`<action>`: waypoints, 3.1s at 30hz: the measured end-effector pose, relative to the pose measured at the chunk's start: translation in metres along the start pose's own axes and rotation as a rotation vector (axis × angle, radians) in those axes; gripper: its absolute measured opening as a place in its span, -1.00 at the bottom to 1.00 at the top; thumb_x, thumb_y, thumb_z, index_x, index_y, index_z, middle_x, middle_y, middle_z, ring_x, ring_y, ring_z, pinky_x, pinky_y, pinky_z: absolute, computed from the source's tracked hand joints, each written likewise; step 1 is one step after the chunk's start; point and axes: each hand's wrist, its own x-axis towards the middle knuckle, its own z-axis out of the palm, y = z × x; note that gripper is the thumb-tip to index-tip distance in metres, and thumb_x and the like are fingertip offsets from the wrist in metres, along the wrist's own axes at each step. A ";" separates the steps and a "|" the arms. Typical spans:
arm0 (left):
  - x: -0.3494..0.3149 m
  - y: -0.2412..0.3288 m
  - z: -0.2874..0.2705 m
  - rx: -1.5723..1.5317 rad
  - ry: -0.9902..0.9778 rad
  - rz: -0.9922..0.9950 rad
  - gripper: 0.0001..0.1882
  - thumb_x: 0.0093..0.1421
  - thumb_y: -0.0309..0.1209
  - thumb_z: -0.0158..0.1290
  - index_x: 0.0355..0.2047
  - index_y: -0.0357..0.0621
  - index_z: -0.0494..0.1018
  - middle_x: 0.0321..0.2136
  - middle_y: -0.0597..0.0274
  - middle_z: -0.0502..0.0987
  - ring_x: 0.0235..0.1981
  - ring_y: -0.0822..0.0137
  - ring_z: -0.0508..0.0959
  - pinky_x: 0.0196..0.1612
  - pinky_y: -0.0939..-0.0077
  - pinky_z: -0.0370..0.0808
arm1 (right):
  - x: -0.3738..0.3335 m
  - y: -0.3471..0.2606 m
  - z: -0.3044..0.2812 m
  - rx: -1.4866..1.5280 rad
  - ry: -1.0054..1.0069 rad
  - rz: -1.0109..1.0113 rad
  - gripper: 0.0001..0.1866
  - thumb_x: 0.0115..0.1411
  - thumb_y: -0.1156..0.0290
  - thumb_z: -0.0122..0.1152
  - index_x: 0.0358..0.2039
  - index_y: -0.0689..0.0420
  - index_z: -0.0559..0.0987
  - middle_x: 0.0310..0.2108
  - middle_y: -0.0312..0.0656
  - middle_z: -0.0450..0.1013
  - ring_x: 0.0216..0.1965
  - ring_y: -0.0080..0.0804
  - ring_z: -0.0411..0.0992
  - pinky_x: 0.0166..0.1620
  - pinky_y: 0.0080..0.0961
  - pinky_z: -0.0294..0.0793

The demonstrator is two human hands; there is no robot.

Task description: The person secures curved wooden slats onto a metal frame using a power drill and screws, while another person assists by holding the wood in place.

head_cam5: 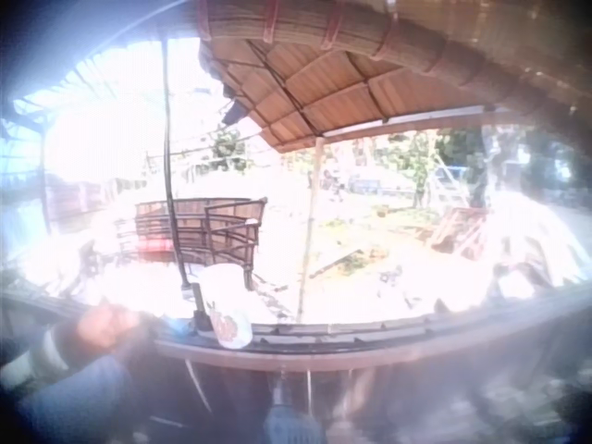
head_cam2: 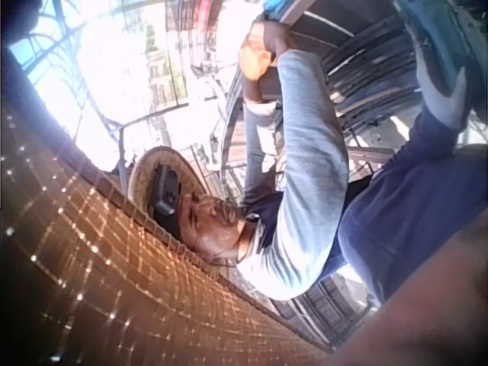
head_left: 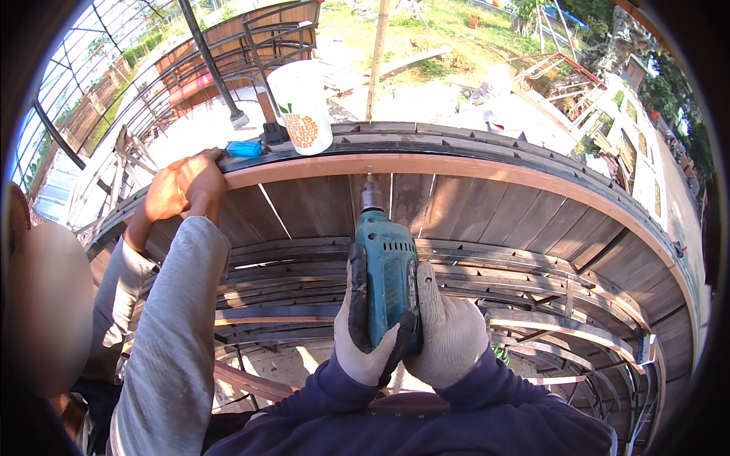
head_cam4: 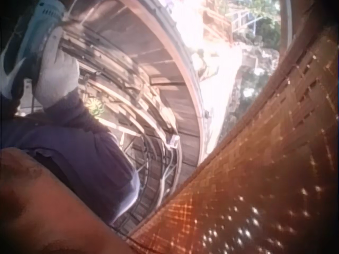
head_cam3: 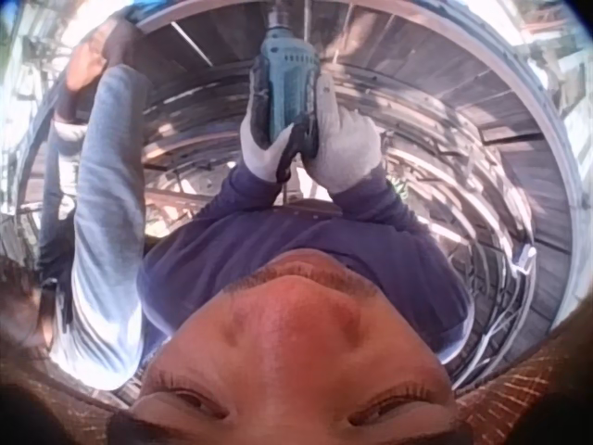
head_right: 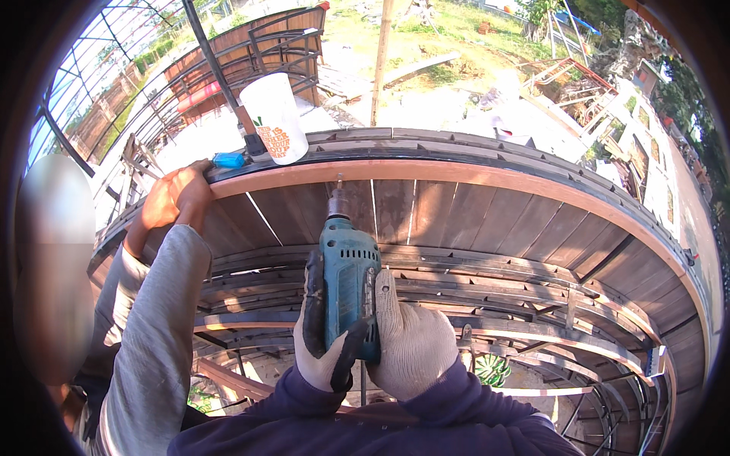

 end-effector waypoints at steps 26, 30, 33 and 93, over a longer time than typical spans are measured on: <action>0.009 0.012 -0.002 -0.078 0.017 0.088 -0.05 0.18 -0.43 0.21 0.49 -0.24 -0.03 0.32 -0.03 0.29 0.27 0.21 0.38 0.30 0.31 0.33 | -0.001 -0.022 -0.010 0.012 0.055 0.031 -0.19 -0.05 0.51 0.31 0.27 0.26 0.30 -0.36 0.07 0.56 -0.33 0.10 0.58 -0.23 -0.16 0.59; 0.011 0.015 -0.003 -0.140 -0.006 0.078 -0.07 0.18 -0.48 0.19 0.49 -0.24 -0.04 0.32 -0.01 0.28 0.27 0.22 0.38 0.30 0.33 0.33 | -0.002 -0.033 -0.017 0.016 0.099 0.062 -0.23 -0.05 0.50 0.31 0.24 0.24 0.33 -0.33 0.07 0.56 -0.31 0.09 0.58 -0.23 -0.17 0.58; 0.006 0.022 -0.002 -0.127 -0.023 0.044 -0.06 0.18 -0.53 0.18 0.50 -0.23 -0.05 0.33 0.02 0.28 0.26 0.23 0.40 0.29 0.34 0.35 | -0.006 -0.038 -0.019 0.057 0.108 0.025 -0.23 -0.05 0.51 0.31 0.25 0.25 0.33 -0.33 0.06 0.56 -0.31 0.09 0.57 -0.23 -0.18 0.58; 0.143 -0.046 -0.031 -0.757 -0.057 -0.570 -0.72 0.25 -0.20 0.22 -0.29 -0.16 0.50 -0.43 -0.09 0.63 -0.43 -0.09 0.66 -0.30 -0.11 0.67 | -0.031 0.005 0.010 -0.226 0.123 -0.093 -0.03 -0.06 0.40 0.26 0.40 0.31 0.14 -0.17 0.15 0.54 -0.23 0.13 0.57 -0.14 -0.10 0.57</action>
